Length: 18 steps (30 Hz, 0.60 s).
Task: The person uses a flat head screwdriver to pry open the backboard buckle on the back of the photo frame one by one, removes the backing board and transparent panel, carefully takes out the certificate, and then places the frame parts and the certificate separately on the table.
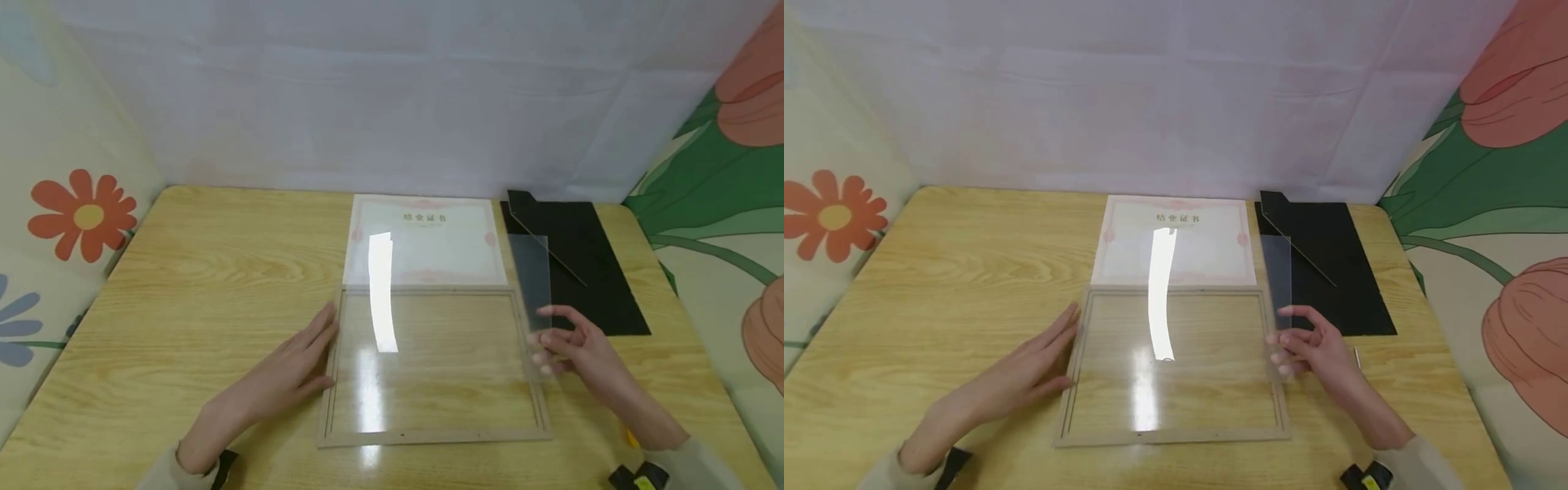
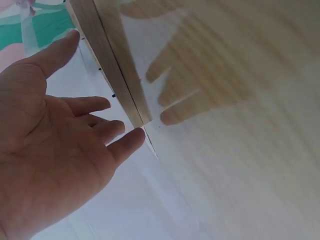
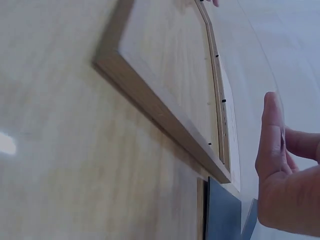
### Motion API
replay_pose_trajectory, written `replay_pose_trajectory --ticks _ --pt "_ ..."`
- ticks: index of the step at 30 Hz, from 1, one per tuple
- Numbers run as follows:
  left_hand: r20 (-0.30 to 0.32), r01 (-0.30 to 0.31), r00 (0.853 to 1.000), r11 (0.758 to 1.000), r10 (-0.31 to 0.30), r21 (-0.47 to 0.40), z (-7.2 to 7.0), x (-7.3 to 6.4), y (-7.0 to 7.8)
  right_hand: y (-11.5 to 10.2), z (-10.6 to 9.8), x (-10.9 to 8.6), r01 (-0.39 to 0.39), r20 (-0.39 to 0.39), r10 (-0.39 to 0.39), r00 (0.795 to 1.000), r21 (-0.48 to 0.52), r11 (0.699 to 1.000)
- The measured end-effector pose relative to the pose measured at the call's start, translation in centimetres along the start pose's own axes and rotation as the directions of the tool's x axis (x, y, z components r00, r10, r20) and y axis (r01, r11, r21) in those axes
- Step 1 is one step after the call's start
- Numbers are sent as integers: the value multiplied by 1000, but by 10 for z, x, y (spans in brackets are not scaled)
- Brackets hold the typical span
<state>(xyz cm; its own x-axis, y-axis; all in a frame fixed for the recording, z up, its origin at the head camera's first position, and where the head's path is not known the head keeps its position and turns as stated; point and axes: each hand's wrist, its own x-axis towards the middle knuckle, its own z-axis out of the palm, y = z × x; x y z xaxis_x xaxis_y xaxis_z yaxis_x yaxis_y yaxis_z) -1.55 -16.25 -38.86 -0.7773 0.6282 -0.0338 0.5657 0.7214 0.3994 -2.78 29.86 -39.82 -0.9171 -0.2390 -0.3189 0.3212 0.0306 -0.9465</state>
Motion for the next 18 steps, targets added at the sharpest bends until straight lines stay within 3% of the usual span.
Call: replay_pose_trajectory --ticks 4,12,18 --pt "8 -10 1000 1000 10 -19 -2 1 -1 -8 6 19 1 -17 -1 1000 -42 999" --pt "74 9 997 999 -6 -38 -3 3 -5 -22 17 49 12 25 -12 1000 -11 1000" --pt "95 12 995 999 -7 -45 -1 5 -7 -42 48 83 36 67 -36 997 -8 999"
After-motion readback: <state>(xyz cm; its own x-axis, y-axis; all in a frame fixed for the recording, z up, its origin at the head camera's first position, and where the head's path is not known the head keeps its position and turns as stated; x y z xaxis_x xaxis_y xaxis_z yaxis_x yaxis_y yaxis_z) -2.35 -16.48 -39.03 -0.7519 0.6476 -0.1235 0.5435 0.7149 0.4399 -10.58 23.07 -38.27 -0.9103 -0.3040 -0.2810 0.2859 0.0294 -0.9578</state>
